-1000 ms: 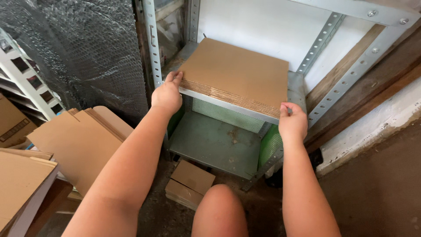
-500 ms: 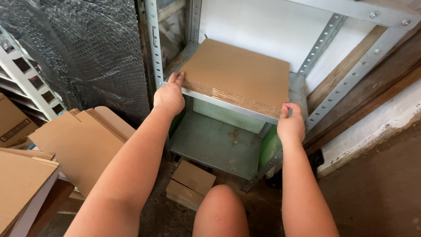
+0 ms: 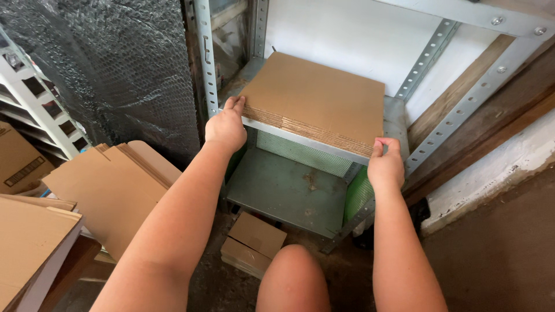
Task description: The person repeatedly picks up flat cardboard sheets from a stack on a small stool and places them onto a metal shelf. The person aligns each sheet on the shelf before returning to the stool to grab the next one.
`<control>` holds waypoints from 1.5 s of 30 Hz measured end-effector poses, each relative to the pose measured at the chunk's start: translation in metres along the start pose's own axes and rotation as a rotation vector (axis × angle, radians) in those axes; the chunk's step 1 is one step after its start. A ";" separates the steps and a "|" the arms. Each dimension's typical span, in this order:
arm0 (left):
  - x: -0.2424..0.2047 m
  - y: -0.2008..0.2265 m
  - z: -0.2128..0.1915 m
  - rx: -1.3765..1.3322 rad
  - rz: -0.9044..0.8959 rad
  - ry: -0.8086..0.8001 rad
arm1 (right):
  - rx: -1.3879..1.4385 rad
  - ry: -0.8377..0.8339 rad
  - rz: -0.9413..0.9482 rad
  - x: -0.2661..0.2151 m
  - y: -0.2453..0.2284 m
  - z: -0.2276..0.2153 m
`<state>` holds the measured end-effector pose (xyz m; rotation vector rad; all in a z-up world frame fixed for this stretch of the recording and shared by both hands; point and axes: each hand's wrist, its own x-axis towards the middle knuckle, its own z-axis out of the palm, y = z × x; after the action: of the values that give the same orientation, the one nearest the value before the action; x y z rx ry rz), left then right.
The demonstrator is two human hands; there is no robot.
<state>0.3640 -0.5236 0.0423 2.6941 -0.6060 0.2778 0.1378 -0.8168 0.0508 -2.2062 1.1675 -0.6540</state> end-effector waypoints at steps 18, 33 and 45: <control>-0.008 0.005 -0.006 -0.015 -0.008 -0.008 | 0.018 -0.002 -0.010 -0.005 -0.002 -0.002; -0.007 0.004 -0.003 0.056 -0.010 -0.028 | -0.017 0.084 -0.098 0.018 0.014 0.014; -0.200 0.007 -0.085 -0.598 0.314 0.138 | 0.663 0.131 -0.514 -0.004 -0.009 0.067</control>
<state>0.1742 -0.4218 0.0690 1.9906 -0.9030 0.3027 0.1839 -0.7931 0.0075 -1.8785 0.3263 -1.2060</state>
